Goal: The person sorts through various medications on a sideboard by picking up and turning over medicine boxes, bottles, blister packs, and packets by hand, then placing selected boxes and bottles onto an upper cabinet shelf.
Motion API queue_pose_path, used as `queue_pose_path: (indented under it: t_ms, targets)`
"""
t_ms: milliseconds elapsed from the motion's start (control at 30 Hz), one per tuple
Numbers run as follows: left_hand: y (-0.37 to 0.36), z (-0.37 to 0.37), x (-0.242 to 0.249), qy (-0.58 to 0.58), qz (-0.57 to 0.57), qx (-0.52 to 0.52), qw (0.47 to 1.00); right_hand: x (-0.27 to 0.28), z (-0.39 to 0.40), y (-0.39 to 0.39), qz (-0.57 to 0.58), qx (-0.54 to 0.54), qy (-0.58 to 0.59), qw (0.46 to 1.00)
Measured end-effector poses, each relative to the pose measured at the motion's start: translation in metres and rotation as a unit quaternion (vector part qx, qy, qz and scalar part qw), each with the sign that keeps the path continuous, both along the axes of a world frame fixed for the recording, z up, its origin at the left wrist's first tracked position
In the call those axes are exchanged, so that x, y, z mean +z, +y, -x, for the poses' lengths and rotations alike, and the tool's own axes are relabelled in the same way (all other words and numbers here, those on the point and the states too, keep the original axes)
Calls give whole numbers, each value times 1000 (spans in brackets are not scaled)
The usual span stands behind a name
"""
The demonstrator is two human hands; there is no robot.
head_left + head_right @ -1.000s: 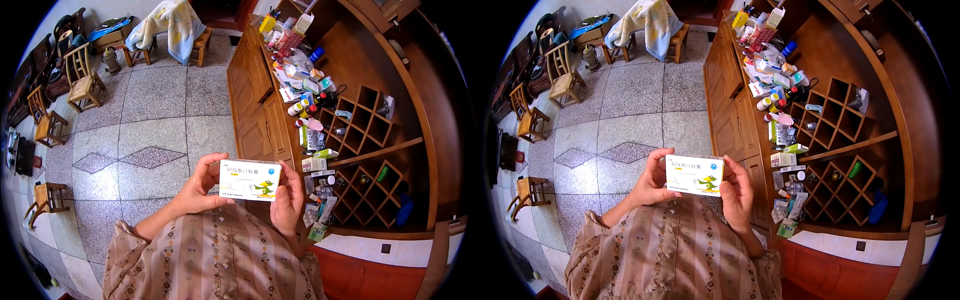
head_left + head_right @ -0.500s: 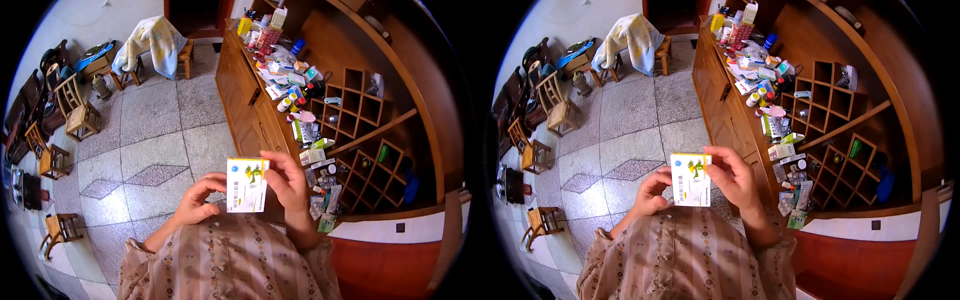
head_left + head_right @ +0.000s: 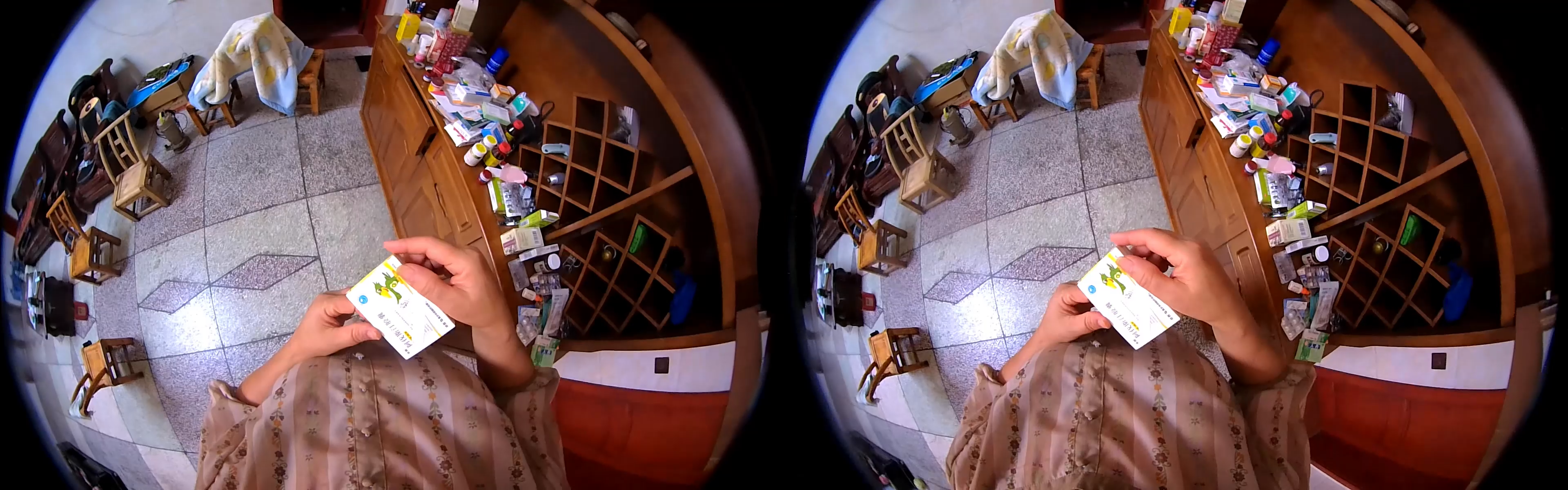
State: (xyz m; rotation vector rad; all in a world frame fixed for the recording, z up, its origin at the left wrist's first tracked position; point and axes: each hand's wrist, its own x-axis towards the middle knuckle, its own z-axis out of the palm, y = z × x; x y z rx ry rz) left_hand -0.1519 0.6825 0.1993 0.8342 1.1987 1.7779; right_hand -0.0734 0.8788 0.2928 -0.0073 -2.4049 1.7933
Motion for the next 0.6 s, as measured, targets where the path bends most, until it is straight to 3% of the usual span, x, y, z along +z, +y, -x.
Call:
queue_pose_path:
  t_ms: [600]
  targets:
    - [-5,1,-1,13,-12,-8,1000,-7,-3,-5,18,11,2,1000]
